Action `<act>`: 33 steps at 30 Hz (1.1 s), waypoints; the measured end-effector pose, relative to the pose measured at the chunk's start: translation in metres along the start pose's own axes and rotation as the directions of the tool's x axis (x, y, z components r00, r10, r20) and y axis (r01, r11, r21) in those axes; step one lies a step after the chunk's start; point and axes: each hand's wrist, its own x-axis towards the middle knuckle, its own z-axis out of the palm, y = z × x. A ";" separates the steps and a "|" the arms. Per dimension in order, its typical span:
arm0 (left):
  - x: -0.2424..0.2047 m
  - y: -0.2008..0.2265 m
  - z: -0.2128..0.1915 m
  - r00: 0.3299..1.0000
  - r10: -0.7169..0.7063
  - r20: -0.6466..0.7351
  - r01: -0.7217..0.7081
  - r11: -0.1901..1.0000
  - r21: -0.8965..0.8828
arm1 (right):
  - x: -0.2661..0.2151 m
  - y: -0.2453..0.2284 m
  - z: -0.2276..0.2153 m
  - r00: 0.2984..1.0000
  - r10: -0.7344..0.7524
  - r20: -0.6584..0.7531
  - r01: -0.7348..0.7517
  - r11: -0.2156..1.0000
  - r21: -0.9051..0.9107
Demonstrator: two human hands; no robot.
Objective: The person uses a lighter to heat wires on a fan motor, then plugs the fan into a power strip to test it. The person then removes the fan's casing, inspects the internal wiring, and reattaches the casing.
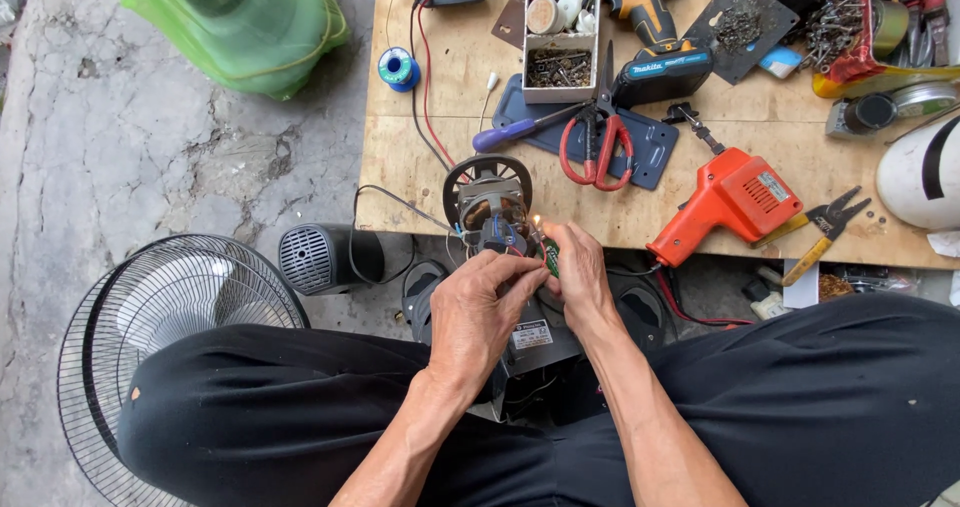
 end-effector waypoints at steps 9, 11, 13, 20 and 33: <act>0.001 -0.002 -0.001 0.999 0.033 0.031 -0.033 0.999 0.016 | 0.025 0.027 -0.005 0.999 -0.035 0.013 0.035 0.999 -0.023; 0.001 -0.003 -0.001 0.999 0.029 0.030 -0.030 0.999 0.015 | 0.014 0.013 -0.003 0.999 -0.047 0.025 0.048 0.998 -0.048; 0.001 -0.007 0.001 0.999 0.026 0.030 -0.026 1.000 0.013 | 0.014 0.012 -0.003 0.998 -0.058 0.035 0.060 0.995 -0.075; 0.002 -0.011 0.002 0.997 0.020 0.070 -0.022 0.999 0.035 | 0.020 0.009 -0.008 0.997 -0.079 0.018 0.080 0.996 -0.033; 0.000 -0.016 0.005 1.000 0.009 -0.014 -0.010 0.997 -0.079 | 0.016 -0.004 -0.020 0.997 -0.046 0.057 0.048 0.998 -0.049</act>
